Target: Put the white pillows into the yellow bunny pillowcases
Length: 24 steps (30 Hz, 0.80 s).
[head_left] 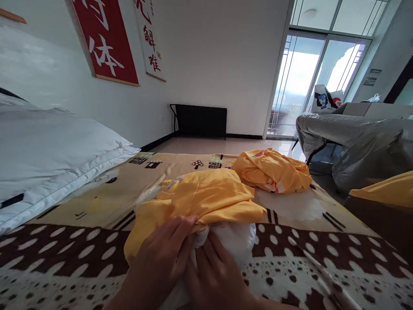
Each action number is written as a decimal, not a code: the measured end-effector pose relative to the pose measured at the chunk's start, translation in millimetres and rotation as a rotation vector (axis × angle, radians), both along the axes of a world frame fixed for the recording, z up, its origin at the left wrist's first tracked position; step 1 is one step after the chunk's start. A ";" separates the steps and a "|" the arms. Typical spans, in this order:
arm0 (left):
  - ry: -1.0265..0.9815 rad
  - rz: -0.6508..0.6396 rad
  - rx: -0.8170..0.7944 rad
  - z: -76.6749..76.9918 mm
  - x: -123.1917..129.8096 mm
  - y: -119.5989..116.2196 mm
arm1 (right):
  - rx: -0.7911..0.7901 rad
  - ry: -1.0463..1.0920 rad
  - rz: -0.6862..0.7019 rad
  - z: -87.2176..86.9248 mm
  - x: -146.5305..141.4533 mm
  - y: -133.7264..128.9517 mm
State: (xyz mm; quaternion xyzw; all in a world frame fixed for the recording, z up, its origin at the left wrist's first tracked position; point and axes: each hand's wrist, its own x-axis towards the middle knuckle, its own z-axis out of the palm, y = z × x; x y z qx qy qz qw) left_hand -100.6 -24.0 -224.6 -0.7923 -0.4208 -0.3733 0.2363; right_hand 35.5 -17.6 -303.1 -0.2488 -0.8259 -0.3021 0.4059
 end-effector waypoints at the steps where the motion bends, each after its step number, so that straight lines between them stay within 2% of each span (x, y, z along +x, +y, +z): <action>1: 0.005 -0.001 0.003 0.0 0.1 0.1 | -0.006 0.001 -0.002 -0.8 -0.3 -0.2; 6: -0.001 0.006 -0.009 0.5 0.0 0.7 | -0.037 -0.025 -0.013 0.2 0.1 -2.2; 24: 0.008 -0.007 0.009 -1.4 0.0 -0.2 | 0.056 0.107 0.018 4.6 -1.5 -2.1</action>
